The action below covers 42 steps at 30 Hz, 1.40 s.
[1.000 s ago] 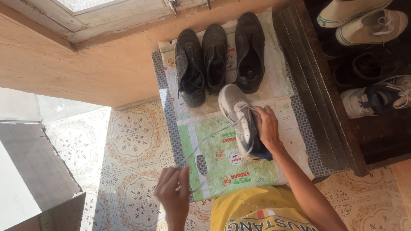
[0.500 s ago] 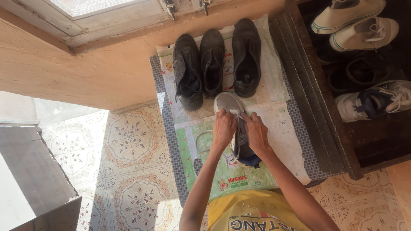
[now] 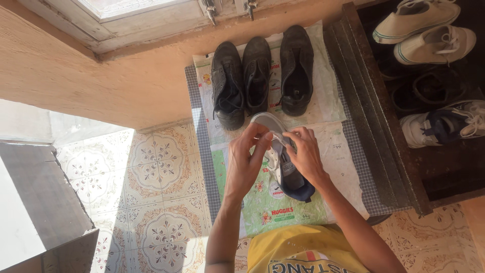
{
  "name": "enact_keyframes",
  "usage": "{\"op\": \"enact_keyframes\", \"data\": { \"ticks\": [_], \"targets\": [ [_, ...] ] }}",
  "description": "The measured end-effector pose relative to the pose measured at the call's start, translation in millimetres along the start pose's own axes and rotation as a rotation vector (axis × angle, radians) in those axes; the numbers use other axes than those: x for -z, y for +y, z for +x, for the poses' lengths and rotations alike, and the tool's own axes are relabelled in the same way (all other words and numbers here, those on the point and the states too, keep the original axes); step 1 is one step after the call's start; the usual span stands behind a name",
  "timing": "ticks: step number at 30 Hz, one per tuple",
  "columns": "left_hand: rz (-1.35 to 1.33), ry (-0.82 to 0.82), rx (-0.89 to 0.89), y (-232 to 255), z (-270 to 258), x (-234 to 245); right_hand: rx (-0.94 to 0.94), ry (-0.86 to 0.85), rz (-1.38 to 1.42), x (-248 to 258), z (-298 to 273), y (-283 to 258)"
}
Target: The person unlaces and relaces multiple pairs of shoes one at a time. They remove the laces from each shoe, then rethread and tie them back on the same shoes.
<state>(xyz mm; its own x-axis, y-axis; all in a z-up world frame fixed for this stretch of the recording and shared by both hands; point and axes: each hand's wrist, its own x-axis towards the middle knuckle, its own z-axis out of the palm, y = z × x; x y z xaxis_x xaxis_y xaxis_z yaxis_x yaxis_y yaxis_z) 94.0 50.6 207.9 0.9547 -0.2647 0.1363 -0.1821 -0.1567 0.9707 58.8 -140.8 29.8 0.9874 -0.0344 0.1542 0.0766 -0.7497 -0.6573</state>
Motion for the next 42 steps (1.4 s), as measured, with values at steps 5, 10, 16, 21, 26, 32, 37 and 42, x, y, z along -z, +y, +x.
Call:
{"op": "enact_keyframes", "data": {
  "ticks": [5, 10, 16, 21, 26, 32, 37, 42],
  "targets": [
    [0.080, -0.015, -0.148, 8.9, 6.9, -6.0, 0.059, -0.052, -0.071, -24.4, -0.8, -14.3],
    [-0.213, 0.357, -0.205, 13.8, 9.0, 27.4, -0.104, -0.278, -0.425, -50.0, -7.1, 7.9],
    [-0.048, 0.739, -0.291, 6.6, -27.1, 80.5, -0.110, -0.217, -0.466, -47.7, -5.2, 41.9],
    [0.243, 0.135, 0.049, -69.2, -22.6, 35.8, -0.098, -0.164, -0.202, -50.8, -9.9, 36.5],
    [0.439, 0.205, 0.046, -171.0, -43.6, -27.0, -0.057, -0.125, -0.163, -53.2, -12.9, 25.4],
    [0.670, 0.191, 0.008, -244.1, -60.8, -53.1, -0.036, -0.140, -0.256, -56.6, -14.3, 9.2],
    [-0.101, 0.159, 0.432, -206.5, -51.2, -8.5, -0.110, -0.240, -0.469, -65.1, -17.2, 5.5],
    [-0.088, 0.323, 0.095, -105.7, -55.9, 52.1, -0.125, -0.210, -0.411, -74.6, -14.7, 11.9]
  ]
}}
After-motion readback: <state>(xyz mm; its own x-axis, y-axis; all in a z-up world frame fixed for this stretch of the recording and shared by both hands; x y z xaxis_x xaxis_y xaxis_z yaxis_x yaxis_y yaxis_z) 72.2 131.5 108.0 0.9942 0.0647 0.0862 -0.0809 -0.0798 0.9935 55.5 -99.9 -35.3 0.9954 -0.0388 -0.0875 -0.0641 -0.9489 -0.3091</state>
